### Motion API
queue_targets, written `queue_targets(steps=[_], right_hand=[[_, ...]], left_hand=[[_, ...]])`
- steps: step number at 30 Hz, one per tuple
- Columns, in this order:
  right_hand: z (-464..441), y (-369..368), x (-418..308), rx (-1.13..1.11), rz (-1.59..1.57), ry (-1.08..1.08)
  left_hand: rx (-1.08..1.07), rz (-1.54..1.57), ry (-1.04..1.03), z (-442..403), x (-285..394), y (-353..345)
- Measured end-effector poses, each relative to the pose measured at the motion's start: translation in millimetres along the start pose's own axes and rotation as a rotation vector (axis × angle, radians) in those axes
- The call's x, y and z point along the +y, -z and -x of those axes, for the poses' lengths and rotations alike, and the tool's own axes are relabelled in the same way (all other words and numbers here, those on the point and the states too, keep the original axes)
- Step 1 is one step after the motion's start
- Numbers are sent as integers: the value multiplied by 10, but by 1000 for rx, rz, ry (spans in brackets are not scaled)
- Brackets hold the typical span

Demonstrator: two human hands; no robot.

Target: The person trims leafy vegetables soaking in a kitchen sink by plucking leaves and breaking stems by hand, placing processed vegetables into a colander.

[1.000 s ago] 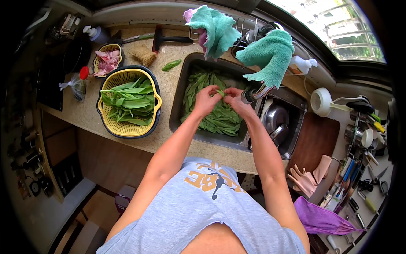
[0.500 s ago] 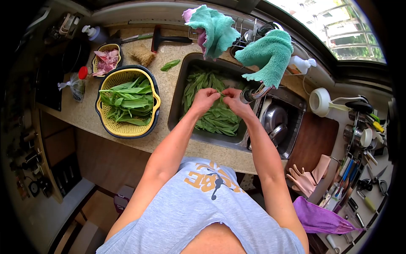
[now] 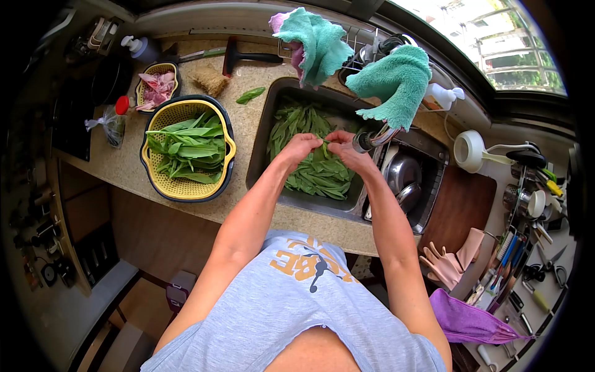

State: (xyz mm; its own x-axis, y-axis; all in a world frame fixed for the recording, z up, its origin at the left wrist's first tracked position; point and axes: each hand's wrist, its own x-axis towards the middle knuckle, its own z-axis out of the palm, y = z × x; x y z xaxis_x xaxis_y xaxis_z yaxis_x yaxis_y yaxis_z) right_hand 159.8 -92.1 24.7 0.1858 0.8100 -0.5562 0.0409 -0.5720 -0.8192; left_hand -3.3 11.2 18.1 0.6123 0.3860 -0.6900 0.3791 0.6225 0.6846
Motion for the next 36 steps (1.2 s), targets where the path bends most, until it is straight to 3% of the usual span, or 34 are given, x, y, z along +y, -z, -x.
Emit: queue_targets(steps=[11,17,24,28,30,36], right_hand=[[-19,-35,-59,-11,-23,70],[-96,-52,-64,-26,-52,126],[-129,1,-276,-95,276,52],[-100,12,-320,-129,284,99],[-95,14,-323,-145,251,-49],[-70,-11,-275,-101,21,-60]], left_hand=[[-52,3,67,-74,-79,30],[-38,165,86,-119,-122,76],[1,265,-3,-117,-177,131],[106,325,-138,-70,-196,135],[108,301,-159,-87,-215,205],[144,358,-200,-58,-202,233]])
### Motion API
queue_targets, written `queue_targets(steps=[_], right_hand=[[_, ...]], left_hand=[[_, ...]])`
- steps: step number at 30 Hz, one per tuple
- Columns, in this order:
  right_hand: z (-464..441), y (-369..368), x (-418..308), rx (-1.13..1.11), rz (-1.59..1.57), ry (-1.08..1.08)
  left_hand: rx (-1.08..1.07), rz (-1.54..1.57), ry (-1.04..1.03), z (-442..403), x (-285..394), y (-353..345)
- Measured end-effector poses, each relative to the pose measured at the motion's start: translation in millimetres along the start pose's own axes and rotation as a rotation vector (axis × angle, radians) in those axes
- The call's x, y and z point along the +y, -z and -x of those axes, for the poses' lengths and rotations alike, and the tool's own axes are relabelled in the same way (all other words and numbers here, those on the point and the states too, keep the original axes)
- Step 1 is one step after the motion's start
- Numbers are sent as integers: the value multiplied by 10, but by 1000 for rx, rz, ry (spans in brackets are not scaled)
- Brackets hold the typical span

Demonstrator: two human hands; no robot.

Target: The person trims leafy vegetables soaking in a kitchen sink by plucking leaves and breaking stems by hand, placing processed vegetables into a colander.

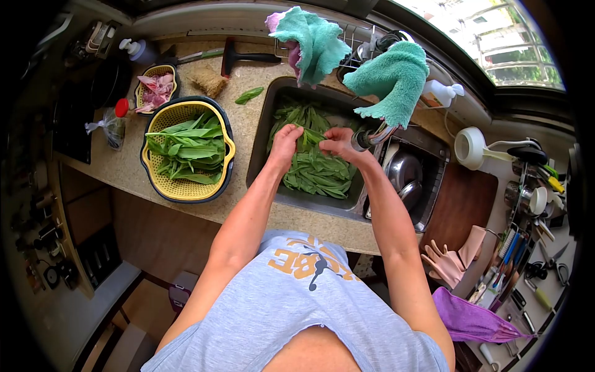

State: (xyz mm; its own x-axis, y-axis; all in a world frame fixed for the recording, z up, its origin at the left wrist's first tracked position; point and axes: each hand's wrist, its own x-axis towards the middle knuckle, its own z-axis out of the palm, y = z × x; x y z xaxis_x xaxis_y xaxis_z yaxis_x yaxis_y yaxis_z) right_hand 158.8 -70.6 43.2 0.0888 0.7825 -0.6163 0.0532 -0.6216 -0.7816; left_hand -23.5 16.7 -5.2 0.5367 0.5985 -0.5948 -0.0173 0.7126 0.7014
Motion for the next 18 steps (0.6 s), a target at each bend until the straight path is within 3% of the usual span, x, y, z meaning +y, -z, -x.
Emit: queue_targets(steps=[3,11,13,16,18], right_hand=[[-106,-70,194,36,-238,31],[-48,-36,287,88,-341,-59],[-54,-37,341,93,-373,-72],[-165,-55,653,167,-224,-86],[-223,-116,840,417,84,158]], left_hand=[[9,68,-63,-5,-13,-52],[54,-70,-320,101,37,-88],[159,-44,-366,177,128,-153],[234,-179,-536,248,206,-155],[257,-313,-559,354,275,-161]])
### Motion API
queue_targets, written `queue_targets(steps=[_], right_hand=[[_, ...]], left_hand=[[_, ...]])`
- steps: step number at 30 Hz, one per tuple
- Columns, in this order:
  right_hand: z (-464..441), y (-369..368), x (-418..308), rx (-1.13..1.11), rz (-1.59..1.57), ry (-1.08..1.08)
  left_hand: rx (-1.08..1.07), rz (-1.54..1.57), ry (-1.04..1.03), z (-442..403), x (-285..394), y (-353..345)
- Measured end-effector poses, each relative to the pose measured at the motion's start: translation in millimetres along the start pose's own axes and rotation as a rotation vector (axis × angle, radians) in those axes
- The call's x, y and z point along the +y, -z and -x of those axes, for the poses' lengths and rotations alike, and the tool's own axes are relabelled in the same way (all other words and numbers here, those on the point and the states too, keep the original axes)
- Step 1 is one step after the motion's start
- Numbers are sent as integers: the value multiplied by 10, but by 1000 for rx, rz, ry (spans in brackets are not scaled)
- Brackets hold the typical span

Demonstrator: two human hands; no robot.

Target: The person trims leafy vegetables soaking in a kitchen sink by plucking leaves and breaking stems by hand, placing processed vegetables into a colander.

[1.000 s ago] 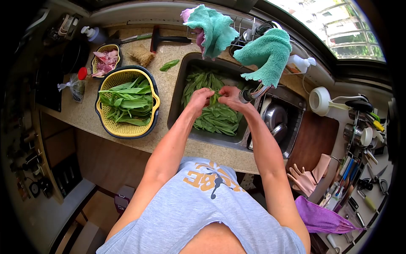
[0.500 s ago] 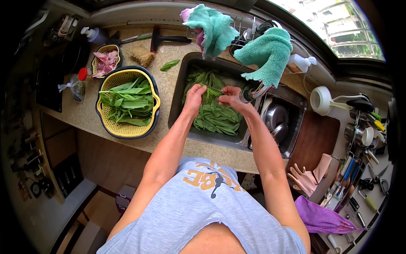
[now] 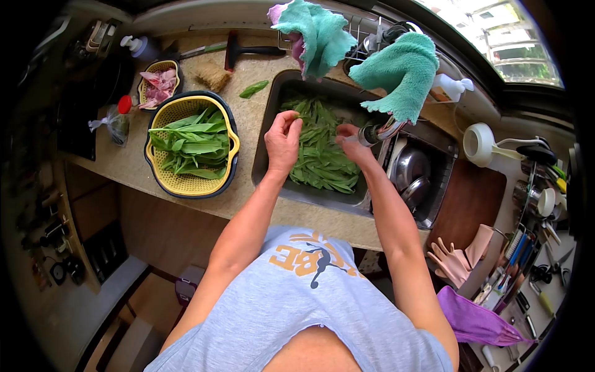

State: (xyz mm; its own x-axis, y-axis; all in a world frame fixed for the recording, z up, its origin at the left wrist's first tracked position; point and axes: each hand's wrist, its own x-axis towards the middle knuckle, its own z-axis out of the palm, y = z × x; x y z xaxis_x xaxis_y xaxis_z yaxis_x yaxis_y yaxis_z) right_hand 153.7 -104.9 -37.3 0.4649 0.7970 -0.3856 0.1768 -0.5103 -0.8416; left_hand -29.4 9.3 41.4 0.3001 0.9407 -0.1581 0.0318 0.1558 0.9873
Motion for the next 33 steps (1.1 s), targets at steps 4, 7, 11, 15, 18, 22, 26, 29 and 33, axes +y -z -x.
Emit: queue_targets(steps=[4,7,11,15,18,22,26,29,33], right_hand=[[-214,-146,249,-43,-11,81],[-351,-260,273,-105,520,101],[-359,-473,302,-209,608,207],[-323,-898,441,-351,424,250],[-132,-1123,435,-352,544,173],[7,-1059,411,-285,723,139],[-164,-878,556,-365,500,-19],[-132,-928,483,-302,370,30],[-109,-1355,844,-437,412,105]], left_hand=[[-12,-84,-12,50,169,105],[28,70,13,105,420,197],[119,118,26,126,713,484],[201,229,35,165,854,773],[276,263,9,160,1063,892],[466,124,-3,33,1042,1353],[567,-63,-62,-205,711,1914],[574,-161,-101,-262,530,2070],[604,-551,-173,-265,746,1932]])
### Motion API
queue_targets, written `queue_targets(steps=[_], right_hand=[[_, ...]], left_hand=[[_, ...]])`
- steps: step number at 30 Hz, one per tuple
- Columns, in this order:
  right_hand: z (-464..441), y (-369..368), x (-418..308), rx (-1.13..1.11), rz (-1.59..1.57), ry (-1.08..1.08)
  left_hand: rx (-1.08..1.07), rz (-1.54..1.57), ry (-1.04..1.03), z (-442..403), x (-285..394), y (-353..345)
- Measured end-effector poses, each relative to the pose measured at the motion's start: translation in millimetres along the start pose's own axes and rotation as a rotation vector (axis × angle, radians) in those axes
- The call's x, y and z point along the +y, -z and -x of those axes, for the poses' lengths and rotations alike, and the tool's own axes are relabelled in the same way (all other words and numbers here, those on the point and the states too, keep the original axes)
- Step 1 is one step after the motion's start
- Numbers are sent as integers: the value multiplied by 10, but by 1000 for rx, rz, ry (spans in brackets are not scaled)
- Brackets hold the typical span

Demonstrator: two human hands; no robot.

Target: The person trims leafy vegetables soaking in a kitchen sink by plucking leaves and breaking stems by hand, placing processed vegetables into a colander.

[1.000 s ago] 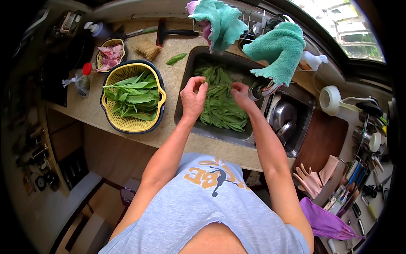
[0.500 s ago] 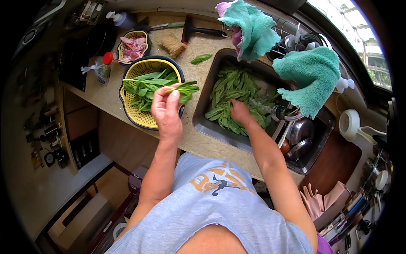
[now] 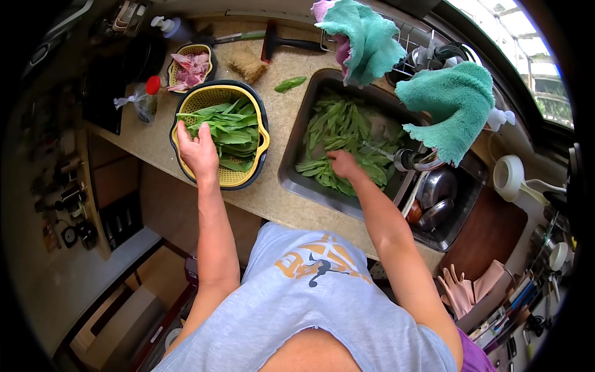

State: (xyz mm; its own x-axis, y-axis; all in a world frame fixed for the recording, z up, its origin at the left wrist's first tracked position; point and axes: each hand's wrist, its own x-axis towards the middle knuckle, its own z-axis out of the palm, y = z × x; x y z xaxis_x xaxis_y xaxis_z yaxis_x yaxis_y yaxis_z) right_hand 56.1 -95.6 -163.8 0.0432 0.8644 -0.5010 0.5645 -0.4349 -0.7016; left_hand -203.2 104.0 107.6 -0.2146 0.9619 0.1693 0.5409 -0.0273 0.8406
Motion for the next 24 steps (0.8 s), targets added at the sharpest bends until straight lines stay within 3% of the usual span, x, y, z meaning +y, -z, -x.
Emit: queue_targets(steps=[1,3,6,8,10,11,13,14,16,17,19,24], right_hand=[[56,24,-90,-13,92,-33],[128,151,-193,60,-16,-112],[203,458,-139,204,-250,-181],[299,652,-100,283,-377,-175],[382,913,-172,334,-794,-146],[503,1132,-375,279,-883,-200],[585,1356,-591,289,-918,-236],[626,1401,-619,288,-967,-279],[671,1410,-550,324,-977,-259],[658,1430,-511,358,-998,-227],[651,1453,-474,380,-912,-210],[626,1463,-593,435,-939,-209]], left_hand=[[4,-200,-102,2,110,30],[18,-191,-182,79,377,-20],[-52,46,-243,314,554,-242],[-261,231,-127,628,579,-517],[-554,125,-115,979,447,-902],[-737,124,31,1152,432,-1061],[-799,158,-109,1539,140,-1516],[-950,164,57,1644,121,-1633],[-946,433,348,1878,-26,-1908],[-948,442,347,1940,-72,-1978],[-1035,554,686,1984,-47,-1996],[-1070,464,554,1934,2,-1903]])
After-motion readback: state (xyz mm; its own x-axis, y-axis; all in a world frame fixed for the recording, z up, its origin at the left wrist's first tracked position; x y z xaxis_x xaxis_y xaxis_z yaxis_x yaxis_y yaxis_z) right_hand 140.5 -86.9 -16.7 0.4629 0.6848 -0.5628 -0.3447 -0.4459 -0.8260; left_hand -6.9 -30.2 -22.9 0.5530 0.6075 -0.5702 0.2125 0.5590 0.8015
